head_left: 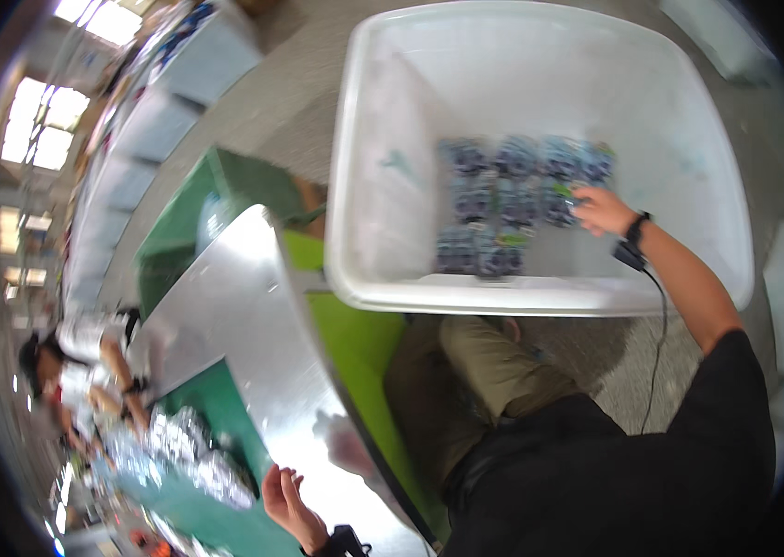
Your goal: The person picks packaged socks from a conveyor belt and places them into a white plastic bin. They handle multiple packages one at a time, occasionally inspecting the labels before depositing them into the bin.
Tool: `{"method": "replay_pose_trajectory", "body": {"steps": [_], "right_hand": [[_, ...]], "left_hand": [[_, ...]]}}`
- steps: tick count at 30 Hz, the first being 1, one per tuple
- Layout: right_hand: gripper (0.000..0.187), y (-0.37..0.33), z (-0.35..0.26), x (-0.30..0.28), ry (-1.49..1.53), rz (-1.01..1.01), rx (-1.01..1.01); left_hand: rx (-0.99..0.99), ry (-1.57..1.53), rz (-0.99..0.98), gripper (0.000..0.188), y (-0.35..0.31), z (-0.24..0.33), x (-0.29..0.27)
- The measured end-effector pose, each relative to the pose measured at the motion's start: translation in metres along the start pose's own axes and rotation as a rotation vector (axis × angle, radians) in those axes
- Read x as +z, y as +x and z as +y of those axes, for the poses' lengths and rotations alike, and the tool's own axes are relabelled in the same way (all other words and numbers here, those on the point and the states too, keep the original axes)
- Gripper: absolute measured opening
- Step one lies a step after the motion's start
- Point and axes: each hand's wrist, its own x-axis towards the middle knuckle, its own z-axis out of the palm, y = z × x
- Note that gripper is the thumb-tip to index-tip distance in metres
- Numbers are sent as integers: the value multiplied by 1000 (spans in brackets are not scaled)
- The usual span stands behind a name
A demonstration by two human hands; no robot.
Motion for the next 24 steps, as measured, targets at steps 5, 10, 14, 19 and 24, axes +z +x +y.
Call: {"method": "replay_pose_trajectory", "body": {"steps": [5,10,14,19,24], "right_hand": [[43,-28,1,-12,270,-171,-213],[48,-61,5,-14,95,104,-112],[47,-84,6,-7,23,177,-262],[48,-105,-5,17,15,165,-315],[50,-116,-28,40,63,94,-378]], "left_hand": [[131,198,144,34,42,-43,-56],[244,732,349,48,96,-102,-133],[195,838,530,50,139,-150,-203],[-54,707,564,78,180,-199,-263],[-245,437,513,100,183,-229,-266]]}}
